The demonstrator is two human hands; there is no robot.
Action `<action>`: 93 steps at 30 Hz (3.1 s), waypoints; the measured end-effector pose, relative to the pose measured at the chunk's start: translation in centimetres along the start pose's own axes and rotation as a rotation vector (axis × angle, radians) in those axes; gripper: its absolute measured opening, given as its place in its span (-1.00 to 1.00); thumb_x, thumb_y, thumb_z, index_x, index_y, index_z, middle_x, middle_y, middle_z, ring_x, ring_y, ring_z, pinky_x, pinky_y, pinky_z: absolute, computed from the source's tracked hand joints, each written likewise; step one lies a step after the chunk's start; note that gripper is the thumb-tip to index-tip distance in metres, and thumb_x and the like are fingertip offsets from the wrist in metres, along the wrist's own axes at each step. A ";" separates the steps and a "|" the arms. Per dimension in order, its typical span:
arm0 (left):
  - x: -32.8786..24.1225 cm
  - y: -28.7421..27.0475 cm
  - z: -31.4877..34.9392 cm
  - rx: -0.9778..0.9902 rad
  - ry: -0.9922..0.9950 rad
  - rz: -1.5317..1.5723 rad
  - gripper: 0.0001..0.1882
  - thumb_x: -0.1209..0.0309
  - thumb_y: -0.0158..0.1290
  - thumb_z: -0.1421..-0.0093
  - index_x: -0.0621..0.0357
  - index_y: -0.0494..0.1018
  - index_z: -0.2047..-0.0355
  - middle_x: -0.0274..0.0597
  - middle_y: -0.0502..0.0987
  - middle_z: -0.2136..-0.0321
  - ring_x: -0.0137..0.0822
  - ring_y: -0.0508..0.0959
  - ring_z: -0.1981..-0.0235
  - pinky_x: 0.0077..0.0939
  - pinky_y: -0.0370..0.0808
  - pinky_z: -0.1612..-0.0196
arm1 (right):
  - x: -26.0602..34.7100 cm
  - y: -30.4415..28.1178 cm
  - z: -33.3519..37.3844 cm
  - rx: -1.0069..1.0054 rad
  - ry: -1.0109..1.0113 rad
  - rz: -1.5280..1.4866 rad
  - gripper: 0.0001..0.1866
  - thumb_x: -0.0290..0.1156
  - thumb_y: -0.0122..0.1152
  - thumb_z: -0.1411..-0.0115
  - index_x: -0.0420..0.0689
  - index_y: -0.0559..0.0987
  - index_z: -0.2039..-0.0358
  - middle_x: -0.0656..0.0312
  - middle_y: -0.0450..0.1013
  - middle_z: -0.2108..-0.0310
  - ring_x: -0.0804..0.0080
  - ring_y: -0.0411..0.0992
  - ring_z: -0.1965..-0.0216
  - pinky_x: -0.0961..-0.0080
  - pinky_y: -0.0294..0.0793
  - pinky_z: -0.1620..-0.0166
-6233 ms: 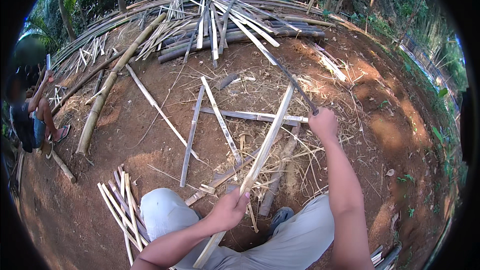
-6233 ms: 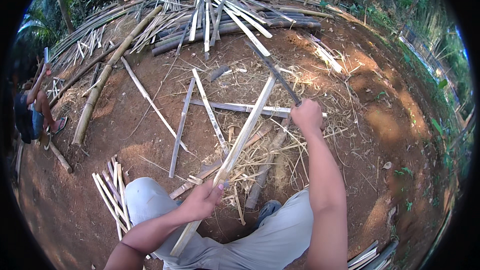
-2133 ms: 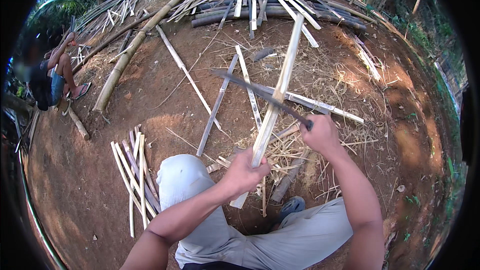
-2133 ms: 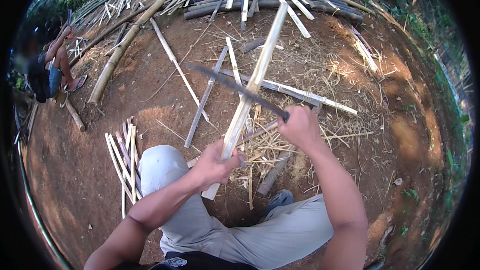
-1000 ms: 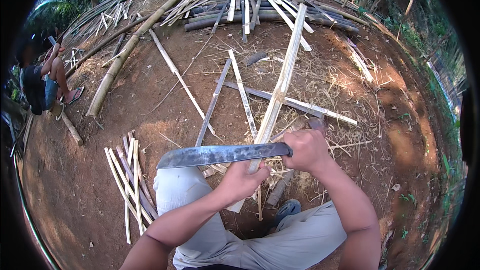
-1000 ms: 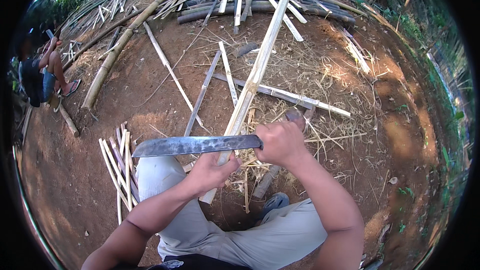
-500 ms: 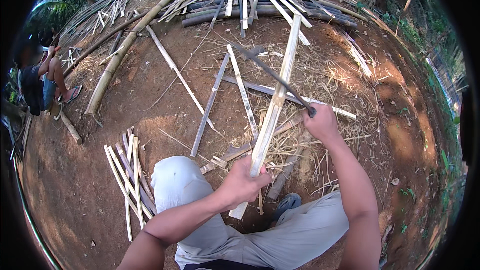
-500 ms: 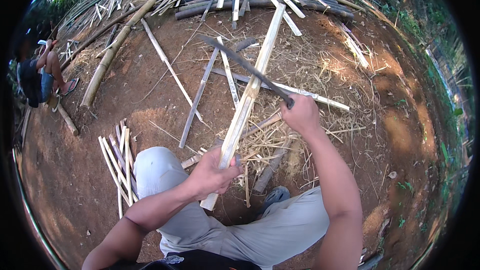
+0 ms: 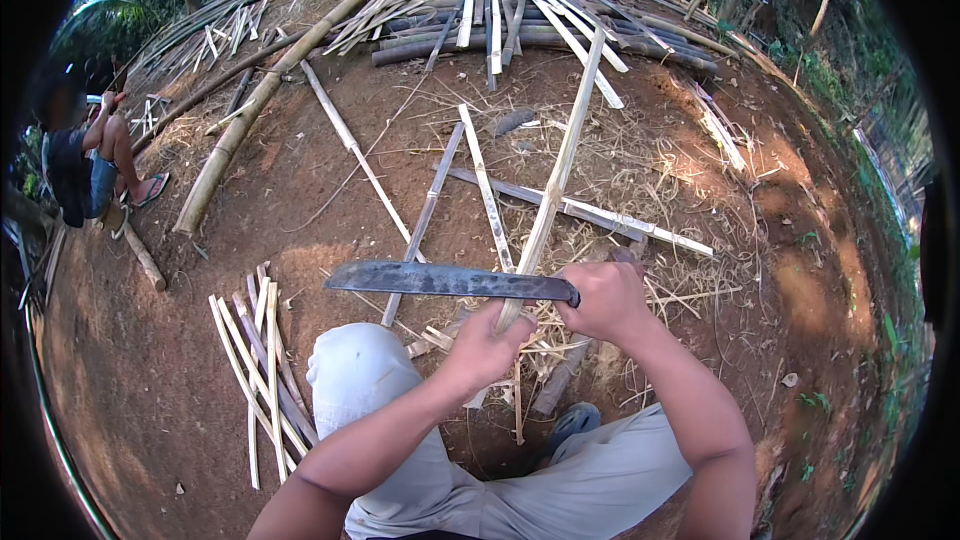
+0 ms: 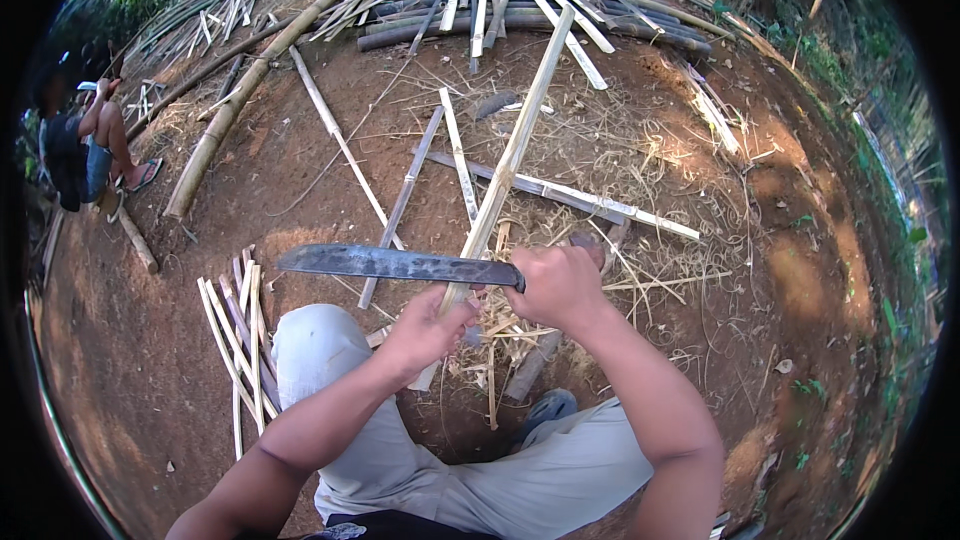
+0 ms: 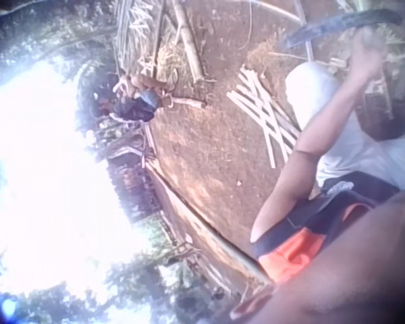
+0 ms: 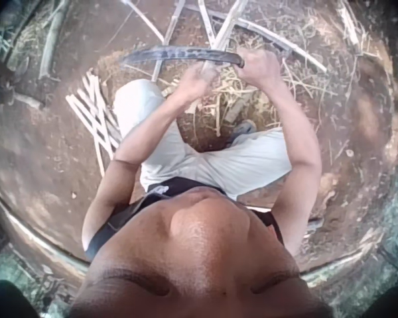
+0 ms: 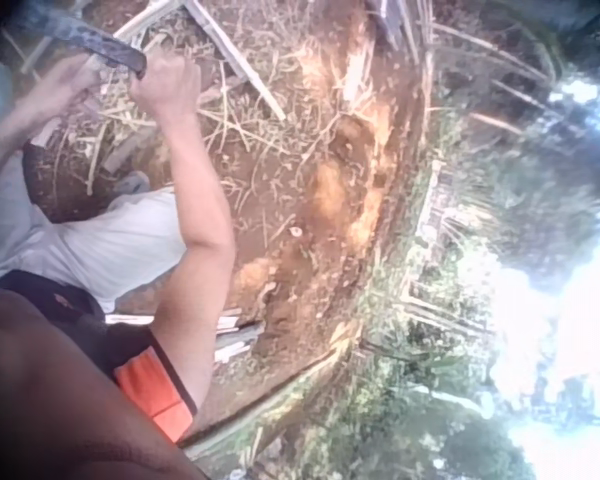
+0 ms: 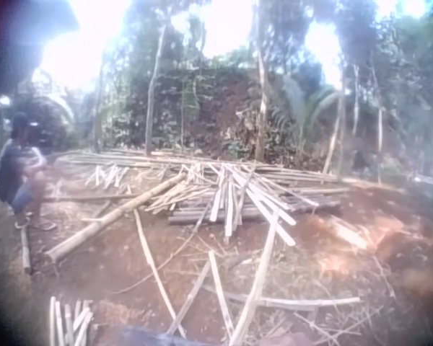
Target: The person sits on the ground and uses a large machete to split long bamboo poles into thin strips. They repeatedly strike the bamboo against a wooden block to drive the blade through the material, then pull the blade out and reposition the bamboo to continue splitting it into smaller sections.
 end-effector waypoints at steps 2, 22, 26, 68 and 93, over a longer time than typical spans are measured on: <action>0.9 -0.3 -0.2 0.021 -0.102 0.047 -0.81 0.27 -0.03 -0.35 0.12 0.40 0.30 -0.43 0.38 0.53 -0.63 0.31 0.56 -0.69 0.26 0.55 | -0.2 -0.2 0.0 0.003 -0.004 0.012 -0.89 -0.32 0.31 0.06 -0.05 0.58 0.57 0.13 0.48 0.65 0.10 0.51 0.59 0.22 0.49 0.49; -2.4 -1.4 1.0 -0.203 0.279 -0.169 -0.72 0.38 0.02 -0.33 0.40 0.46 0.11 -0.17 0.39 0.58 -0.40 0.36 0.55 -0.42 0.31 0.47 | -2.0 -1.9 0.5 -0.091 0.041 -0.105 -0.81 -0.34 0.33 0.08 -0.13 0.50 0.64 0.05 0.47 0.68 0.03 0.49 0.63 0.21 0.49 0.49; -5.0 -0.5 3.0 -0.207 0.409 -0.240 -0.61 0.41 0.01 -0.34 0.39 0.39 -0.11 -0.10 0.41 0.44 -0.38 0.40 0.47 -0.45 0.36 0.39 | -5.6 -3.5 0.5 -0.152 0.240 -0.154 -0.80 -0.34 0.31 0.02 -0.14 0.54 0.65 0.01 0.46 0.69 -0.03 0.49 0.62 0.20 0.48 0.47; -6.4 0.8 5.5 -0.164 0.637 -0.708 -0.60 0.52 0.11 -0.18 0.53 0.37 0.02 0.21 0.48 0.40 0.16 0.55 0.47 -0.11 0.52 0.40 | -6.1 -3.1 1.9 -0.121 0.138 -0.118 -0.79 -0.34 0.25 0.00 -0.15 0.54 0.68 0.00 0.44 0.72 0.07 0.48 0.65 0.21 0.48 0.49; -6.4 3.3 8.8 0.009 0.771 -0.718 -0.52 0.54 0.18 -0.07 0.39 0.40 -0.03 -0.01 0.46 0.41 -0.07 0.55 0.52 -0.31 0.52 0.48 | -34.0 -5.8 18.1 -0.650 1.277 -0.157 -0.59 -0.14 0.25 -0.08 -0.33 0.61 0.45 -0.07 0.53 0.54 0.03 0.52 0.45 0.21 0.47 0.26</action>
Point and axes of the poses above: each hand's wrist, its own z-axis away from the middle knuckle, its own y-axis out of the palm, x = y × z, the point moved 10 cm from there along -z, towards the middle knuckle
